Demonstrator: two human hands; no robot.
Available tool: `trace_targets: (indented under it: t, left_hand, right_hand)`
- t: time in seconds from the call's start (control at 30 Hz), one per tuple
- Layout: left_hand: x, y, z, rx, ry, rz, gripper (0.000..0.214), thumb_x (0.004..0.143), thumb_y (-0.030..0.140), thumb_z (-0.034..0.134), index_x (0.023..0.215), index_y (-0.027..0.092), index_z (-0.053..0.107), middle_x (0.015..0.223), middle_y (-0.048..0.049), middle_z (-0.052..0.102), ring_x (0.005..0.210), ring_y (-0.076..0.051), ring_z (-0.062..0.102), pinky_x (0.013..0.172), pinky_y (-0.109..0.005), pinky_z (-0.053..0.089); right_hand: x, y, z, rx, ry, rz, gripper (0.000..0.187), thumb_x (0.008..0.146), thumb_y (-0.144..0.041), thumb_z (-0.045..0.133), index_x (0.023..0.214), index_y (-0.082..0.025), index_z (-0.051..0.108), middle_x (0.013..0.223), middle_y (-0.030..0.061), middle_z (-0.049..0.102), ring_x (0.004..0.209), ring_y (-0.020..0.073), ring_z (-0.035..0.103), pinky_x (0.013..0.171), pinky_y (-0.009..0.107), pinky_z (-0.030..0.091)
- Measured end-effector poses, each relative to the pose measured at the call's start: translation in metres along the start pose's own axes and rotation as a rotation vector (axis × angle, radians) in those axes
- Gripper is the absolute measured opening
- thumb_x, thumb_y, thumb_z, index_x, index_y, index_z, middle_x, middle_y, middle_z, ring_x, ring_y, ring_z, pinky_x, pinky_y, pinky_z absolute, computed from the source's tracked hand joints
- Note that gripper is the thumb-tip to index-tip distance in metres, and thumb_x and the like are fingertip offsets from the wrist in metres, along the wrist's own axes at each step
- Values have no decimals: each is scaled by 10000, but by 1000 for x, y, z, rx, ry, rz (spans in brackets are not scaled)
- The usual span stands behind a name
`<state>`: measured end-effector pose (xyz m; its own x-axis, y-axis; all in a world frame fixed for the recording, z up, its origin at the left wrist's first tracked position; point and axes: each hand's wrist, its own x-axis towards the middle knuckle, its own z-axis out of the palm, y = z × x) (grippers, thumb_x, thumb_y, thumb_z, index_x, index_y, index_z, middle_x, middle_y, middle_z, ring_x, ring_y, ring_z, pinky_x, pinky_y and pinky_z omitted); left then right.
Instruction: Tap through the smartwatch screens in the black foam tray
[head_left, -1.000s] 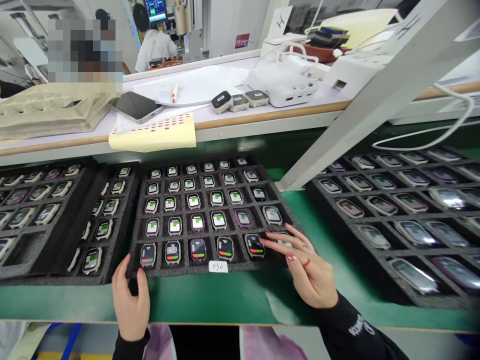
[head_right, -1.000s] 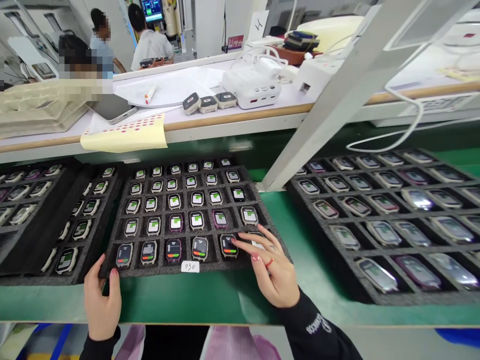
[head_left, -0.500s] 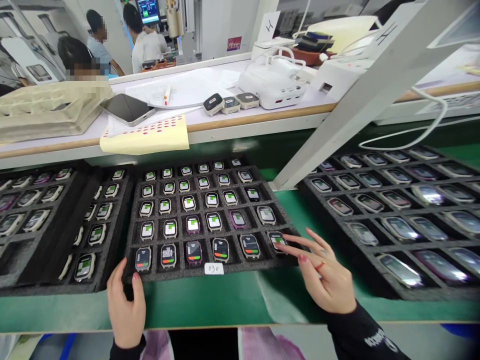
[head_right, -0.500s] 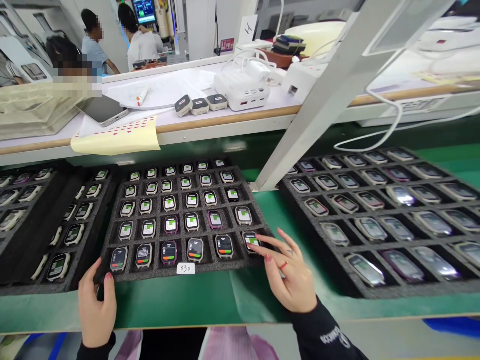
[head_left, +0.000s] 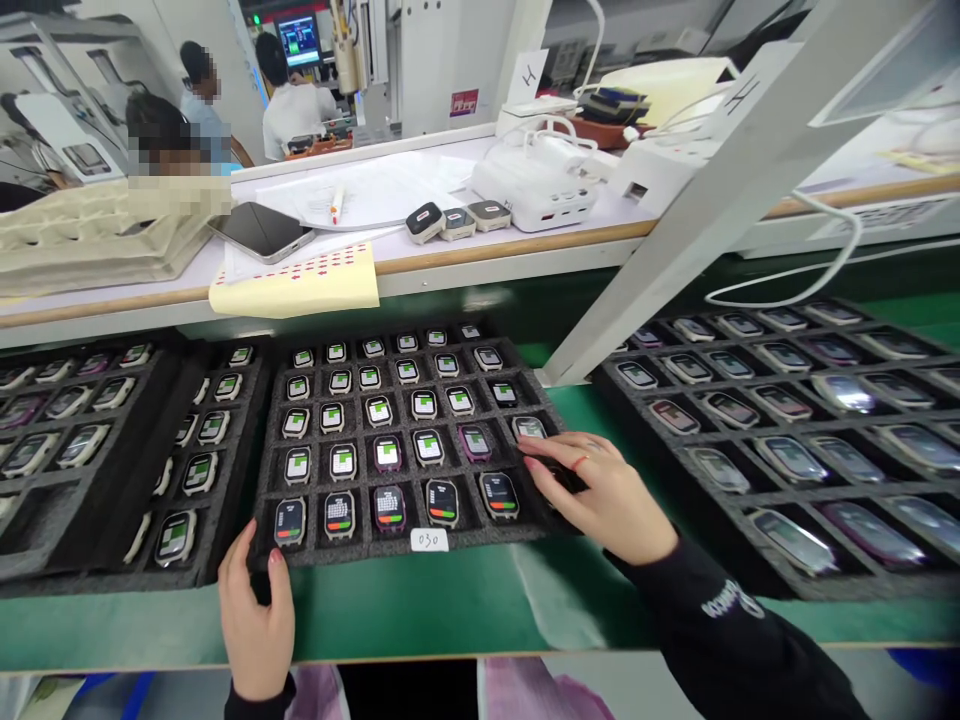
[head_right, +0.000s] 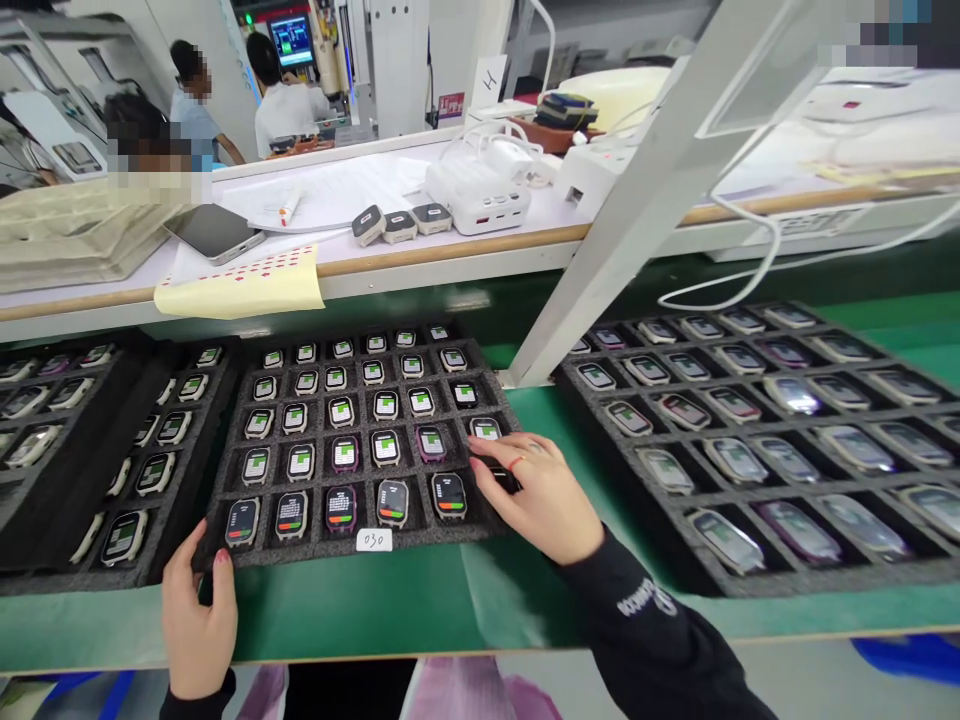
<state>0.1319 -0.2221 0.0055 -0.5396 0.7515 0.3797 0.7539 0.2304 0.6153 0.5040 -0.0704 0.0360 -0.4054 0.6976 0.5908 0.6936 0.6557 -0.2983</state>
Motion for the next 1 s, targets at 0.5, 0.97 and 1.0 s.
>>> trace_targets:
  t: [0.5,0.97,1.0]
  left_hand:
    - [0,-6,1,10,-12,-30,522,941,472,456,1356,157,491,1337,-164,543,1225,-317,503,1017,-461,420]
    - [7,-3,0,115,-28,-162,693,875,588,434,1388,125,484,1339,-205,547,1204,-415,525,978,-581,444]
    - [7,-2,0,119,-29,-179,709,869,598,433,1394,123,478,1350,-207,540,1207,-425,522,970,-593,448]
  right_hand:
    - [44,-15,40,-78,-226,179,332,805,-300,667,1091,-133,646,972,112,683,935,351,618,781,473,455]
    - [-8,21,5,197,200,203,300,1040,-192,387,1164,-252,654,1108,29,700,1029,231,616,1008,456,410]
    - [-9,20,7,197,204,202,314,1039,-179,379,1163,-254,658,1121,29,696,1030,228,620,1018,461,403]
